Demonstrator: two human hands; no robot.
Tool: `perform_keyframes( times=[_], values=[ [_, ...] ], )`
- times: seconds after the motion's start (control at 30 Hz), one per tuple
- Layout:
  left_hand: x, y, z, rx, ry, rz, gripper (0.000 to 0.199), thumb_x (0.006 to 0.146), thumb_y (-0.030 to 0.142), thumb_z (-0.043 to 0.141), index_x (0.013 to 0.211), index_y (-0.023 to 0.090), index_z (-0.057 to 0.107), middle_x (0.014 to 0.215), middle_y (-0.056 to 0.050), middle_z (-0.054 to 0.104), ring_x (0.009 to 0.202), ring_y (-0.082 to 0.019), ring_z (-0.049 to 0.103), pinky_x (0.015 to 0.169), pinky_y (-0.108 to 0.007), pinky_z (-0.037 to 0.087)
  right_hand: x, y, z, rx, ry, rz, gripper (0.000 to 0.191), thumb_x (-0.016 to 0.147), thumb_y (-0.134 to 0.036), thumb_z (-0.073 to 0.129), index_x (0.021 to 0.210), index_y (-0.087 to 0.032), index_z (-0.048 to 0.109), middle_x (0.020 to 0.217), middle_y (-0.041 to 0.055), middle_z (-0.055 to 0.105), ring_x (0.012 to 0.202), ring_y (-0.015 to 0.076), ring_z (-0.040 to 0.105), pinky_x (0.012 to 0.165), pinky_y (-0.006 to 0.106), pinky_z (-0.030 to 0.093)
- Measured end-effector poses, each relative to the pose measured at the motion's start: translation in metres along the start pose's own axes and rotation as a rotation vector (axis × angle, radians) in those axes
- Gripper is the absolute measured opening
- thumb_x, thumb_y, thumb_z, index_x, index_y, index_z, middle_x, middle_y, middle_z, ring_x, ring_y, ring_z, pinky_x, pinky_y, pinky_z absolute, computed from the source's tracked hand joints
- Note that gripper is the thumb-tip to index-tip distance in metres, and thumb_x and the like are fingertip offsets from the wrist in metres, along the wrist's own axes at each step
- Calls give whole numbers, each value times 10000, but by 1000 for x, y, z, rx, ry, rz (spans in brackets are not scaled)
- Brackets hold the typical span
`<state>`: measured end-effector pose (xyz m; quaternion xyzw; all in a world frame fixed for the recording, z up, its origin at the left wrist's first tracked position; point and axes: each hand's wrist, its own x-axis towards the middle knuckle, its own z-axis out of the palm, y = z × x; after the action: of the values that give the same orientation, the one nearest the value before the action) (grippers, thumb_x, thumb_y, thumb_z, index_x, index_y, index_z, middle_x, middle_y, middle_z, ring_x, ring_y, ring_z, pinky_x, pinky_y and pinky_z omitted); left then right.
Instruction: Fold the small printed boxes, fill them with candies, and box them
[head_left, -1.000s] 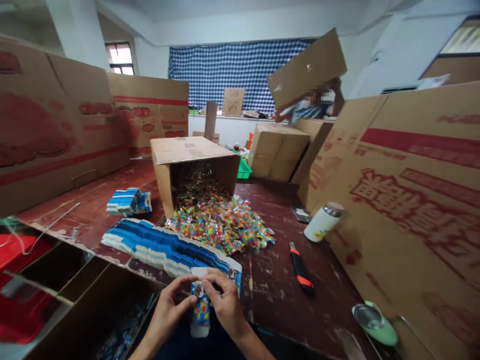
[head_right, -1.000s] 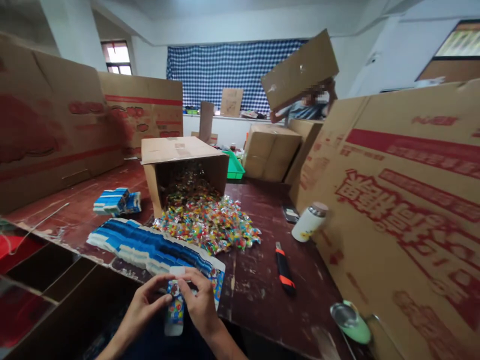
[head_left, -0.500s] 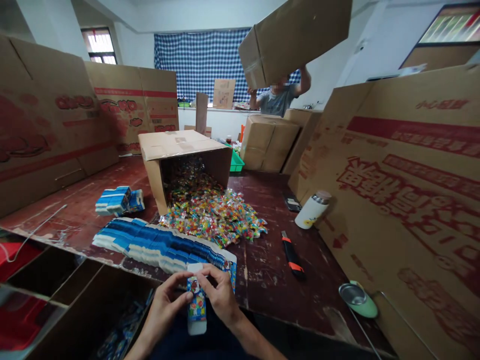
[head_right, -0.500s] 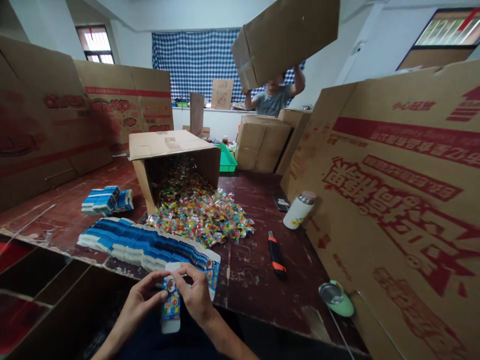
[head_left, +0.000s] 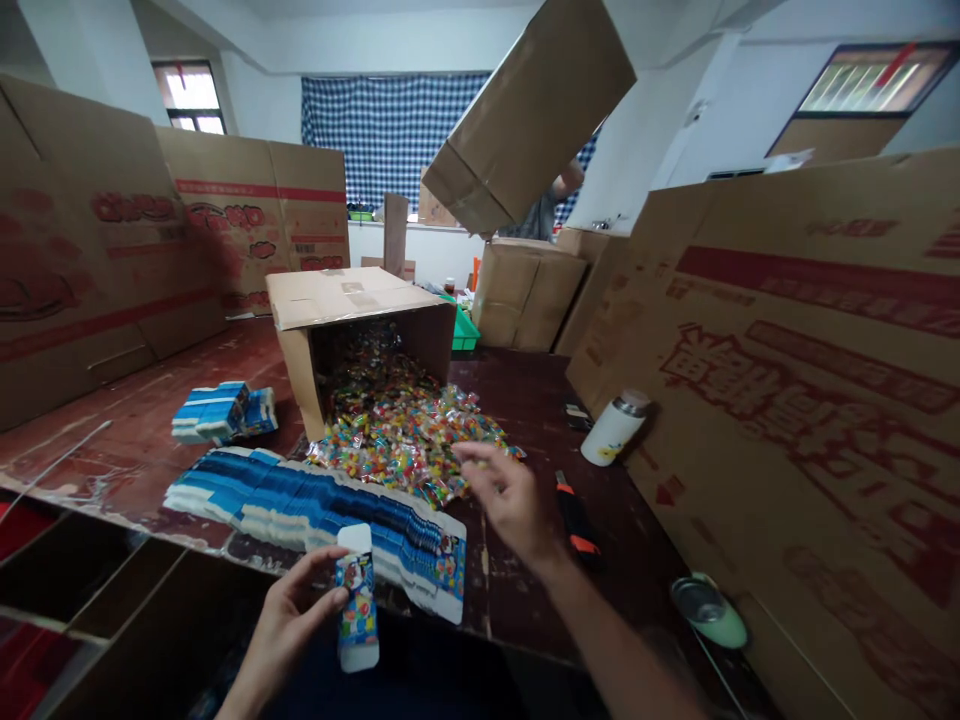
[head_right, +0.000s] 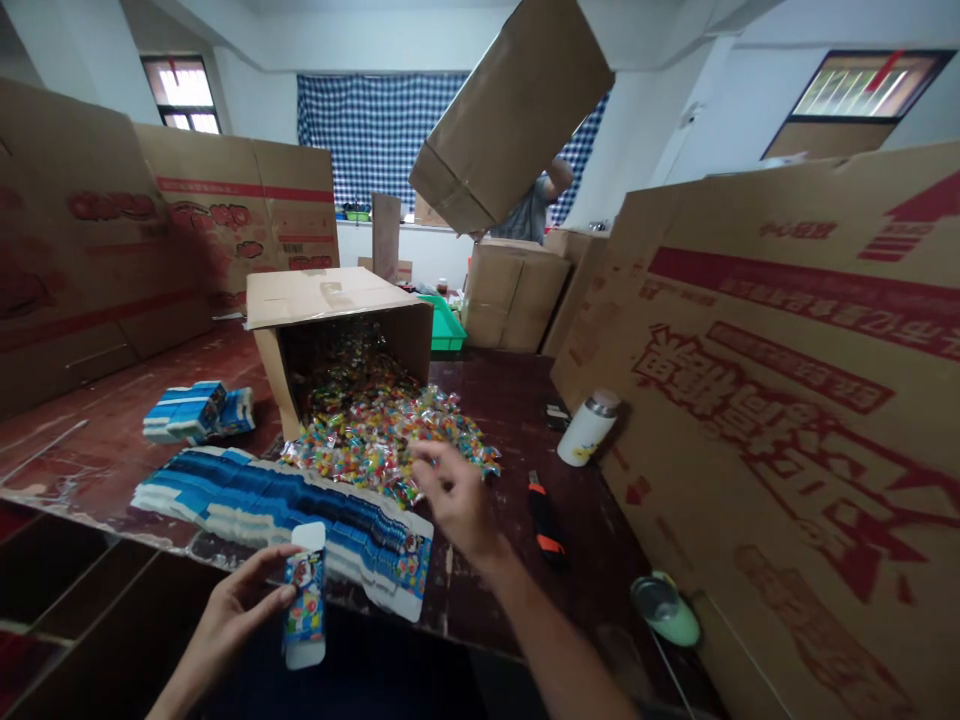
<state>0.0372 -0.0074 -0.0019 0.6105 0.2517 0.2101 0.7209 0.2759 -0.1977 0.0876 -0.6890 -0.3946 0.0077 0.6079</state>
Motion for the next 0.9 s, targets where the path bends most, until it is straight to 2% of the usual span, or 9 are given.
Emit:
perform_keyframes(
  times=[0.07, 0.17, 0.3, 0.4, 0.5, 0.63, 0.73, 0.83, 0.9],
  values=[
    [1, 3, -5, -20, 43, -6, 569, 607, 468, 932, 1068, 173, 777, 1109, -115, 792, 998, -323, 753, 817, -350, 635, 32, -7, -31, -47, 139, -39, 288, 940, -454, 647, 1045, -210, 759, 1009, 69, 788, 797, 176, 728, 722, 295, 624],
    [-1, 3, -4, -68, 67, -36, 609, 595, 473, 942, 1090, 169, 763, 1108, -119, 789, 997, -333, 753, 795, -359, 638, 61, -15, -59, -44, 257, -107, 293, 918, -471, 671, 1008, -203, 751, 979, 71, 785, 864, 197, 738, 730, 319, 645],
    [-5, 3, 3, -98, 145, -15, 618, 603, 514, 930, 1088, 173, 756, 1132, -112, 784, 929, -308, 763, 732, -330, 639, 77, -18, -70, -45, 304, -148, 296, 905, -473, 686, 1035, -211, 734, 1012, 74, 777, 918, 201, 736, 730, 328, 659],
    [-2, 11, 0, -86, 155, 2, 585, 610, 493, 932, 1071, 173, 764, 1119, -103, 788, 982, -299, 756, 767, -302, 638, 103, -9, -80, -25, 309, -157, 330, 882, -473, 698, 1082, -210, 708, 1037, 81, 774, 931, 199, 732, 708, 312, 654],
    [8, 26, -12, -57, 152, 17, 561, 580, 446, 952, 1039, 173, 781, 1126, -104, 789, 1068, -317, 736, 818, -300, 639, 151, 6, -103, -13, 355, -149, 369, 836, -473, 715, 1091, -209, 677, 1045, 87, 770, 909, 196, 731, 655, 284, 638],
    [19, 45, -22, -69, 128, 29, 558, 569, 430, 957, 1035, 176, 784, 1134, -106, 784, 1026, -323, 746, 802, -333, 652, 228, 12, -135, -74, 486, -182, 362, 797, -418, 730, 1070, -193, 654, 984, 95, 755, 835, 198, 711, 594, 286, 607],
    [23, 50, -19, -76, 131, 24, 539, 581, 436, 952, 1030, 189, 787, 1116, -93, 789, 1011, -317, 749, 807, -340, 651, 276, -8, -151, -232, 529, -262, 339, 813, -315, 720, 1110, -169, 647, 996, 115, 756, 836, 200, 707, 702, 351, 610],
    [29, 47, -17, -69, 133, -14, 529, 551, 439, 964, 989, 194, 797, 1069, -85, 798, 1011, -332, 749, 809, -347, 650, 314, -45, -158, -490, 547, -357, 371, 837, -245, 714, 1191, -168, 635, 1109, 129, 760, 957, 200, 709, 909, 403, 565],
    [34, 44, -19, -78, 114, -30, 539, 558, 453, 960, 1006, 202, 796, 1096, -84, 793, 1032, -348, 745, 820, -364, 649, 338, -75, -159, -641, 572, -369, 409, 873, -250, 700, 1264, -184, 602, 1203, 124, 745, 1052, 191, 692, 990, 400, 522]
  ],
)
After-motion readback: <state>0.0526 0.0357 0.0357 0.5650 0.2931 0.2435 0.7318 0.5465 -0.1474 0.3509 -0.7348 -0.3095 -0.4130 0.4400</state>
